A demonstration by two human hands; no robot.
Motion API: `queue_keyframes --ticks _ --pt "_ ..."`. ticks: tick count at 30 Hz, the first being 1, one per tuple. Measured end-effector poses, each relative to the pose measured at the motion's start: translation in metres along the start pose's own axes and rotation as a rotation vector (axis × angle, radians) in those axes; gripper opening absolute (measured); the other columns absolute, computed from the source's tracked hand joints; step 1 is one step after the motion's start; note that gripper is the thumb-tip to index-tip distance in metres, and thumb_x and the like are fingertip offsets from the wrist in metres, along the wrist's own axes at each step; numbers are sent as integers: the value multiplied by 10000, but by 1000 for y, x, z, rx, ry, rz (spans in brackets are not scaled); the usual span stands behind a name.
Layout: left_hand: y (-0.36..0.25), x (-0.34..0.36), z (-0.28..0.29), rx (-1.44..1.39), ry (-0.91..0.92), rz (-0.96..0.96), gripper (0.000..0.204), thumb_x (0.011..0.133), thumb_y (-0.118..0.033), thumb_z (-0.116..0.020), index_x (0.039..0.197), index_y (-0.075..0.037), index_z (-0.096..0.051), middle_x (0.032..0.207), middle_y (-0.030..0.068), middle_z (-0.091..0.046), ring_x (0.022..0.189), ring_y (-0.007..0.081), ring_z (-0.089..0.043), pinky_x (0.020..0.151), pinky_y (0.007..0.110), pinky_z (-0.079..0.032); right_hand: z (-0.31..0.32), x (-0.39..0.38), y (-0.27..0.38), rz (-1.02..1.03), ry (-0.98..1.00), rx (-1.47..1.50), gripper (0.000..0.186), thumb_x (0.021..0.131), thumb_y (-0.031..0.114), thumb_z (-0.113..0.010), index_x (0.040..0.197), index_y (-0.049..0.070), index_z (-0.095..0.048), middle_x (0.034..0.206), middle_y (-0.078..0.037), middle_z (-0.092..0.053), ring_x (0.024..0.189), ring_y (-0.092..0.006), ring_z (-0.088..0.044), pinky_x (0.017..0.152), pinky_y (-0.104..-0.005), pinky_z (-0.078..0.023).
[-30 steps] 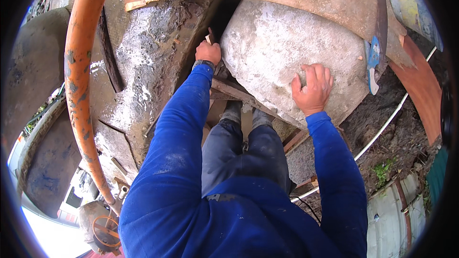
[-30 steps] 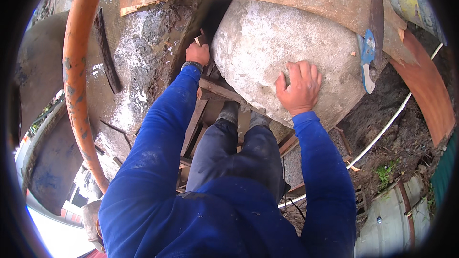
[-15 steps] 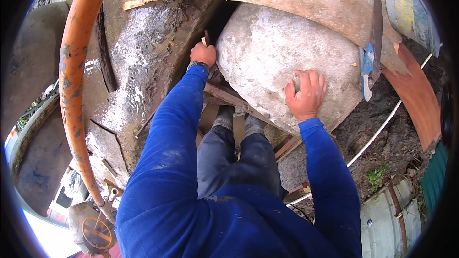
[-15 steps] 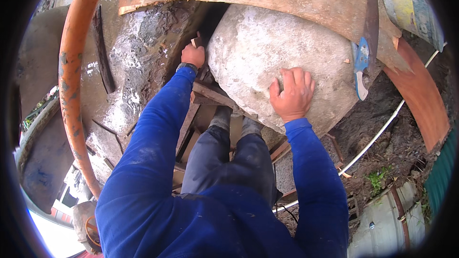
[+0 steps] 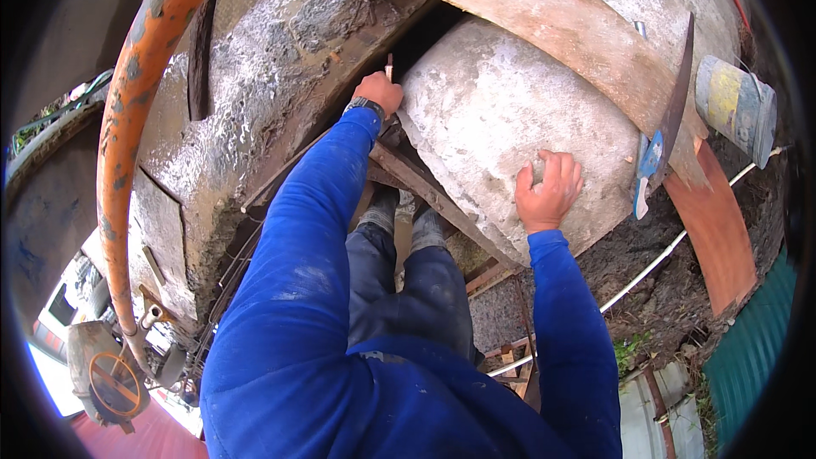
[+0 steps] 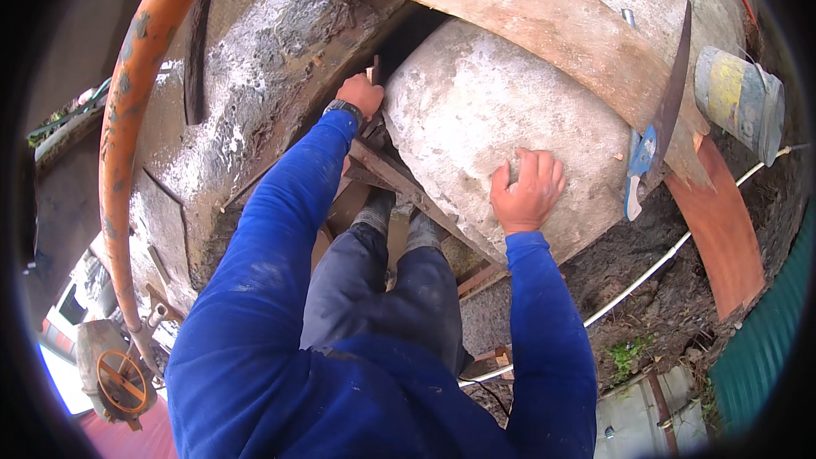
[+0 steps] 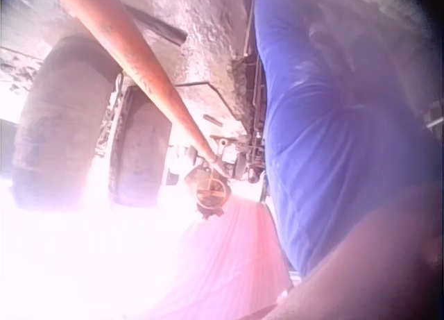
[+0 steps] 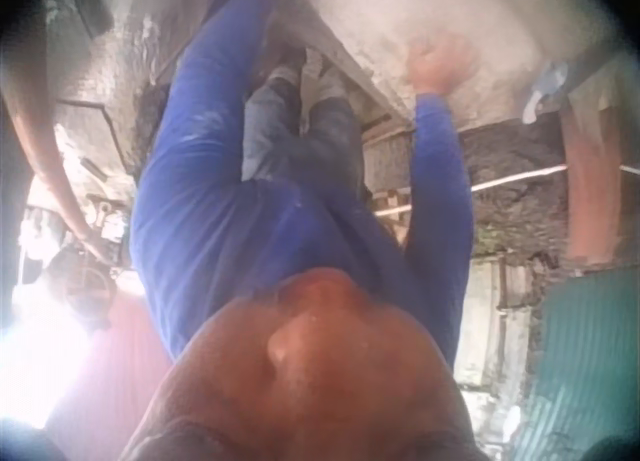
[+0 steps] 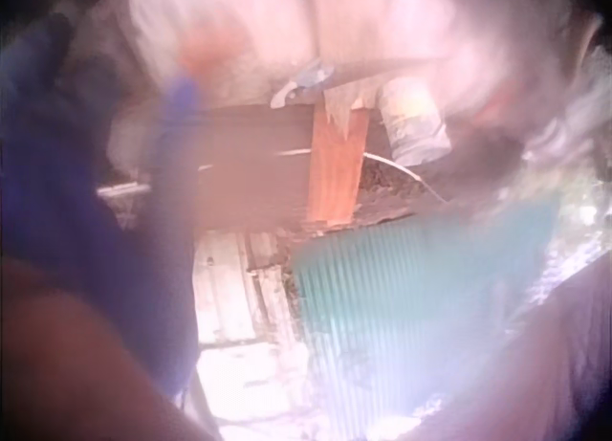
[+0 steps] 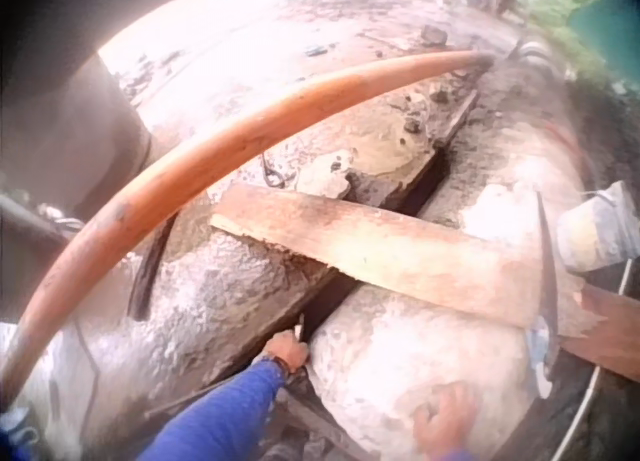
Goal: The person uses a hand saw to cut a rectangular wooden plank placed on a makeshift wooden support. After sawing, the person removes the cut piece and sets it aside, then picks up another plank and repeats the sawing process.
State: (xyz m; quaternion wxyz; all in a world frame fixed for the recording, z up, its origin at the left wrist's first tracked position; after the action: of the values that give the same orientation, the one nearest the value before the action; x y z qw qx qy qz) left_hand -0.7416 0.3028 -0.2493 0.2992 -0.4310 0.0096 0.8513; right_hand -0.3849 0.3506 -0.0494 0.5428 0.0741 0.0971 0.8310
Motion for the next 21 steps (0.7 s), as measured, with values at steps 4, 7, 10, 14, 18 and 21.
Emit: queue_keyframes --ticks 4,7,10,14,18,21 --pt "2 -21 19 49 -2 -74 511 921 -358 -663 1207 56 -746 1213 325 -754 1172 469 -731 1059 517 -571 -3 -2 -2 12 -14 -12 328 857 247 -746 1136 78 -713 1109 -115 -637 1103 -341 -587 988 -490 -445" --pt "6 -48 40 13 -3 -51 527 920 -356 -656 1231 63 -728 1232 333 -743 1179 480 -722 1062 527 -566 -3 -4 -3 9 -16 -24 333 863 255 -739 1144 78 -708 1121 -112 -638 1104 -337 -584 996 -484 -438" --pt "18 -72 48 -69 -85 -48 541 912 -331 -647 1290 53 -694 1259 330 -736 1193 480 -715 1067 529 -563 -6 -5 -5 0 -2 -41 330 868 262 -732 1142 79 -707 1127 -113 -636 1108 -339 -583 1000 -484 -434" --pt "25 -98 49 -86 -196 -91 484 894 -297 -640 1236 40 -704 1167 328 -756 1124 488 -731 1019 553 -575 -3 -2 0 1 8 -41 331 869 268 -730 1141 81 -707 1129 -115 -633 1110 -342 -582 1002 -487 -433" --pt "8 -115 60 -32 -203 -203 341 881 -259 -634 1085 9 -686 1025 302 -762 998 500 -735 936 597 -582 -3 -2 1 7 6 -39 332 866 265 -733 1141 81 -707 1127 -116 -632 1110 -348 -581 1001 -493 -436" --pt "-12 -135 75 8 -249 -254 341 883 -252 -632 1097 8 -686 1028 303 -762 986 501 -739 926 601 -584 -3 -4 -1 7 2 -43 331 863 261 -737 1140 81 -708 1130 -117 -635 1117 -353 -583 1002 -498 -437"
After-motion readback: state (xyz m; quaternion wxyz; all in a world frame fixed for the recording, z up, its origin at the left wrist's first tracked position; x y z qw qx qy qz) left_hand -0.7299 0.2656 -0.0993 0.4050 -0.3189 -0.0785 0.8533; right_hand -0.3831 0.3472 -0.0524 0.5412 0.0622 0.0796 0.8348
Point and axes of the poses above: each hand's wrist, its own x-axis towards the middle knuckle, its own z-axis out of the back of the hand, y = z × x, the point moved 5 cm from there along x, towards the middle knuckle
